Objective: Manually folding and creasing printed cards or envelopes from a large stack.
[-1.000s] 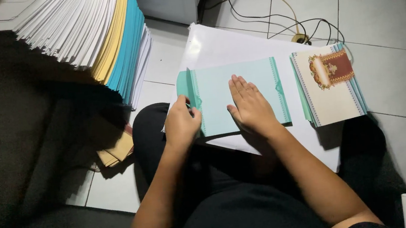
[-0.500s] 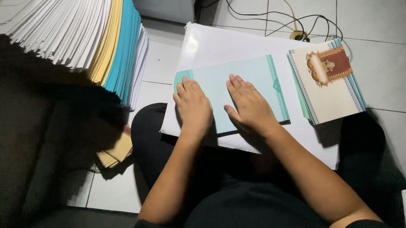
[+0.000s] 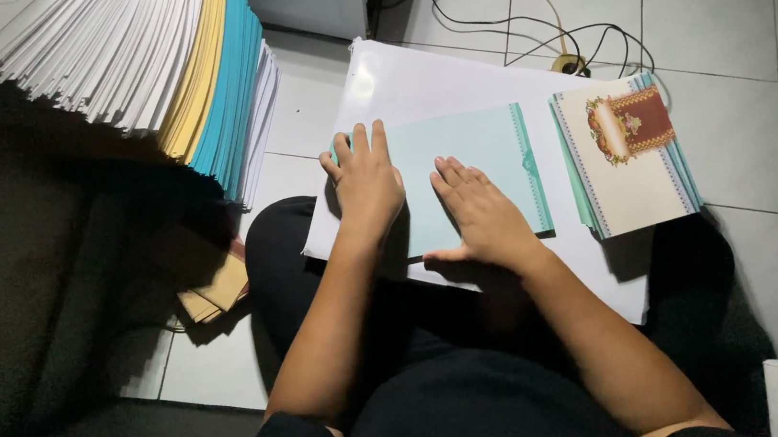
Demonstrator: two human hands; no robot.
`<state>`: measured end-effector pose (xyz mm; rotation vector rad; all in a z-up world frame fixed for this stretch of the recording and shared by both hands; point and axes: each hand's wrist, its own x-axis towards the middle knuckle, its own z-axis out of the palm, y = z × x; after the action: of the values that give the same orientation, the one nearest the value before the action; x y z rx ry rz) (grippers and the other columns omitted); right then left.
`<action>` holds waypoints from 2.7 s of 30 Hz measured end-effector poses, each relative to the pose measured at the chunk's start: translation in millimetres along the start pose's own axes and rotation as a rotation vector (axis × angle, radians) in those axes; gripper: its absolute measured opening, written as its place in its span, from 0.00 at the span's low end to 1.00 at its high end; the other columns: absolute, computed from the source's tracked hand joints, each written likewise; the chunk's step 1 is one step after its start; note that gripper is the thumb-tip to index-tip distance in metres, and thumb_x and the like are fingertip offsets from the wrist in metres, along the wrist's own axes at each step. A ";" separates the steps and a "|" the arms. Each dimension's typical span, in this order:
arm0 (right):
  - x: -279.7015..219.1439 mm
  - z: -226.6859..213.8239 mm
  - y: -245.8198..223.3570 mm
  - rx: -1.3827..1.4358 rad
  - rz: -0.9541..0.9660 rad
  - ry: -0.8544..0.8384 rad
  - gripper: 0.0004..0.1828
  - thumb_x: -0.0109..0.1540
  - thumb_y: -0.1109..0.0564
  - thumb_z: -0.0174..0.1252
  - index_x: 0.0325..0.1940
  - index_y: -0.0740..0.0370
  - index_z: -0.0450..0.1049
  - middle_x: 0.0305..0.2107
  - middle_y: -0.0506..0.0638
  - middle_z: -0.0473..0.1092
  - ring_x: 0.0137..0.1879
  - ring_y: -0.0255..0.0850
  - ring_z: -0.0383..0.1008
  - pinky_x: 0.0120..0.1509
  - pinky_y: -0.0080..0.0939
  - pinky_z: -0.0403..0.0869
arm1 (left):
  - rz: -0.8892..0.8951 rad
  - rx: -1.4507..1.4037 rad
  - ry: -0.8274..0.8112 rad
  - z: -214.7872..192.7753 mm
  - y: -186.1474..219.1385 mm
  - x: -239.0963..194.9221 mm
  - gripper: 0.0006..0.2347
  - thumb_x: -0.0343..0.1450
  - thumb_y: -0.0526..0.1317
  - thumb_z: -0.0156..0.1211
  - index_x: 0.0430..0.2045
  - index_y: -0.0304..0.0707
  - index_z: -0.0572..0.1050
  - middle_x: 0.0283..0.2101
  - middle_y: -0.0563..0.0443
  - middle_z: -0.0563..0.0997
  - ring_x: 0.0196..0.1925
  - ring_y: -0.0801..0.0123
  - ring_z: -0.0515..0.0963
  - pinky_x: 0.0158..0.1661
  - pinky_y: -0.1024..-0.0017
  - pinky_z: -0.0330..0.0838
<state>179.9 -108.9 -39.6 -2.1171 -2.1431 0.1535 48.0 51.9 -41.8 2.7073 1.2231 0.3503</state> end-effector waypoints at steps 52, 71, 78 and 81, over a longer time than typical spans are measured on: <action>47.4 4.2 17.9 0.015 0.196 -0.005 0.39 0.71 0.39 0.30 0.80 0.64 0.42 0.77 0.62 0.42 0.82 0.53 0.40 0.82 0.54 0.40 | -0.131 -0.057 -0.074 -2.9 21.6 -6.8 0.28 0.75 0.54 0.39 0.68 0.38 0.60 0.70 0.26 0.57 0.72 0.39 0.52 0.63 0.43 0.41; 41.1 -2.4 6.0 0.010 0.194 0.177 0.34 0.70 0.46 0.35 0.78 0.65 0.52 0.75 0.62 0.49 0.80 0.51 0.48 0.81 0.53 0.44 | 0.108 -0.124 -0.064 6.1 26.5 -81.0 0.30 0.76 0.50 0.44 0.70 0.26 0.55 0.74 0.26 0.54 0.77 0.39 0.51 0.69 0.41 0.40; 39.9 0.4 8.9 0.009 0.214 0.115 0.35 0.70 0.44 0.32 0.79 0.63 0.49 0.76 0.59 0.46 0.81 0.48 0.44 0.82 0.50 0.41 | -0.135 -0.074 -0.197 10.8 14.2 -11.1 0.31 0.78 0.50 0.34 0.72 0.24 0.46 0.77 0.29 0.44 0.79 0.43 0.41 0.72 0.44 0.33; 40.4 1.8 9.9 -0.008 0.200 0.106 0.35 0.70 0.44 0.32 0.79 0.62 0.48 0.76 0.58 0.46 0.81 0.48 0.43 0.82 0.51 0.41 | -0.115 -0.085 -0.202 -11.8 20.8 -18.2 0.30 0.78 0.49 0.33 0.72 0.23 0.46 0.76 0.28 0.45 0.79 0.43 0.42 0.72 0.45 0.32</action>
<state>188.9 -68.3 -42.3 -2.2864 -1.8760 0.0499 48.1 25.0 -28.4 2.5156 1.2669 0.1081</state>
